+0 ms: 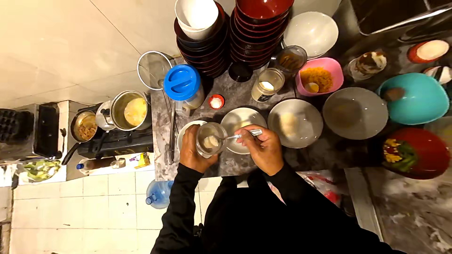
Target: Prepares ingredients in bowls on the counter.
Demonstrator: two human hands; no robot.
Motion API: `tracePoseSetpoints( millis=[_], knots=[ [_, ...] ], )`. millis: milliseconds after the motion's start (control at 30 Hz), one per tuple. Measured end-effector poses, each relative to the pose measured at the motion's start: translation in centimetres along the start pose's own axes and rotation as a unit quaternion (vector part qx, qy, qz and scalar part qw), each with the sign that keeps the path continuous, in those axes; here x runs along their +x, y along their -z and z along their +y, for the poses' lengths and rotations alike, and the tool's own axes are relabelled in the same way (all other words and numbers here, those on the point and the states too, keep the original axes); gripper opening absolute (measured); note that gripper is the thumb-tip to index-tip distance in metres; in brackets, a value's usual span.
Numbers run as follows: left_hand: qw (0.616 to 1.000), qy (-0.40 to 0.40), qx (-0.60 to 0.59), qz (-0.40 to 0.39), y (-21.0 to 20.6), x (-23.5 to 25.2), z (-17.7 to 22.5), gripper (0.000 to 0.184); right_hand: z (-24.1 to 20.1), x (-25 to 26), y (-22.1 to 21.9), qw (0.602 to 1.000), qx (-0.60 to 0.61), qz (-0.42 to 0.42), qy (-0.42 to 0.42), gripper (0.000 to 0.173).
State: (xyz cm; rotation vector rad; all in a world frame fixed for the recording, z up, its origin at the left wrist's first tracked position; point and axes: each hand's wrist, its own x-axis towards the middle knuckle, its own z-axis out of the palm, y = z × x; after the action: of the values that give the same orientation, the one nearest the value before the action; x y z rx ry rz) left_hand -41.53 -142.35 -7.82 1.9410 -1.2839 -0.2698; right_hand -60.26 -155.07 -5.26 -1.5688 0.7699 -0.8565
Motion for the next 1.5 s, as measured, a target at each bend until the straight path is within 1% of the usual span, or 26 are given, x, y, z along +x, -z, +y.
tracePoseSetpoints(
  millis=[133,233,333,400,500,600,633,700,800,900,967,1067,1167,1233,1300,1333,1367,1400,1433,1467,1500],
  knots=[
    [1.000,0.002,-0.006,0.012,0.2,-0.2,-0.7,0.106,0.0,0.4,-0.4,1.000,0.003,0.003,-0.003,0.016],
    [1.000,0.024,-0.009,0.009,0.7,-0.5,-1.1,0.107,-0.4,0.8,-0.5,0.999,0.032,-0.001,-0.006,0.017],
    [0.999,0.045,-0.017,0.022,2.1,-1.5,-2.2,0.106,-1.3,1.1,-0.3,0.997,0.081,0.006,-0.014,0.018],
    [0.997,0.061,-0.016,0.046,3.7,-2.5,-3.1,0.106,-1.7,1.2,-0.2,0.996,0.091,0.018,-0.006,0.018],
    [0.992,0.092,-0.003,0.087,6.4,-4.4,-4.6,0.110,-0.4,1.1,-1.2,0.999,0.038,0.018,0.005,0.016],
    [0.988,0.099,-0.007,0.122,7.6,-5.0,-4.4,0.115,2.6,0.4,-3.0,0.996,-0.071,-0.030,0.038,0.020],
    [0.987,0.092,-0.017,0.128,7.4,-4.4,-3.8,0.117,3.3,0.1,-3.2,0.993,-0.098,-0.021,0.065,0.020],
    [0.988,0.077,-0.042,0.124,6.0,-2.2,-2.3,0.115,3.6,-0.3,-2.4,0.990,-0.096,0.028,0.101,0.020],
    [0.989,0.066,-0.097,0.086,1.7,3.2,0.7,0.115,3.1,-0.7,2.0,0.989,-0.062,0.099,0.092,0.021],
    [0.989,0.057,-0.130,0.034,-4.3,10.0,2.3,0.111,3.0,-1.4,7.5,0.980,-0.110,0.146,0.075,0.026],
    [0.991,0.083,-0.104,-0.003,-8.7,13.9,2.3,0.113,3.3,-2.3,10.5,0.975,-0.113,0.171,0.079,0.022],
    [0.989,0.117,-0.072,-0.057,-14.4,17.7,1.2,0.114,3.5,-4.1,13.4,0.965,-0.146,0.210,0.066,0.021],
    [0.984,0.139,-0.063,-0.096,-17.5,19.3,0.0,0.112,3.0,-5.2,14.8,0.951,-0.197,0.237,0.003,0.027],
    [0.980,0.145,-0.073,-0.115,-18.1,19.6,-0.9,0.120,3.2,-5.6,15.6,0.949,-0.204,0.242,0.004,0.029],
    [0.977,0.145,-0.045,-0.153,-16.8,19.7,-1.2,0.133,3.6,-5.8,16.3,0.949,-0.196,0.245,0.017,0.030],
    [0.976,0.140,-0.020,-0.165,-15.4,19.4,-1.2,0.129,3.6,-5.8,16.6,0.949,-0.195,0.247,0.018,0.030],
    [0.976,0.130,0.018,-0.175,-13.7,19.1,-1.3,0.115,3.6,-5.7,16.9,0.949,-0.196,0.247,0.018,0.030],
    [0.975,0.118,0.060,-0.180,-12.3,18.9,-1.7,0.096,3.6,-5.5,17.1,0.948,-0.198,0.248,0.017,0.030],
    [0.967,0.120,0.107,-0.199,-11.3,18.8,-2.2,0.081,3.6,-5.4,17.2,0.947,-0.202,0.248,0.015,0.029],
    [0.948,0.141,0.160,-0.238,-11.0,18.8,-2.8,0.075,3.5,-5.3,17.3,0.947,-0.205,0.248,0.012,0.029],
    [0.922,0.169,0.205,-0.282,-11.0,18.9,-3.2,0.073,3.5,-5.1,17.3,0.947,-0.204,0.246,0.010,0.029]
  ],
)
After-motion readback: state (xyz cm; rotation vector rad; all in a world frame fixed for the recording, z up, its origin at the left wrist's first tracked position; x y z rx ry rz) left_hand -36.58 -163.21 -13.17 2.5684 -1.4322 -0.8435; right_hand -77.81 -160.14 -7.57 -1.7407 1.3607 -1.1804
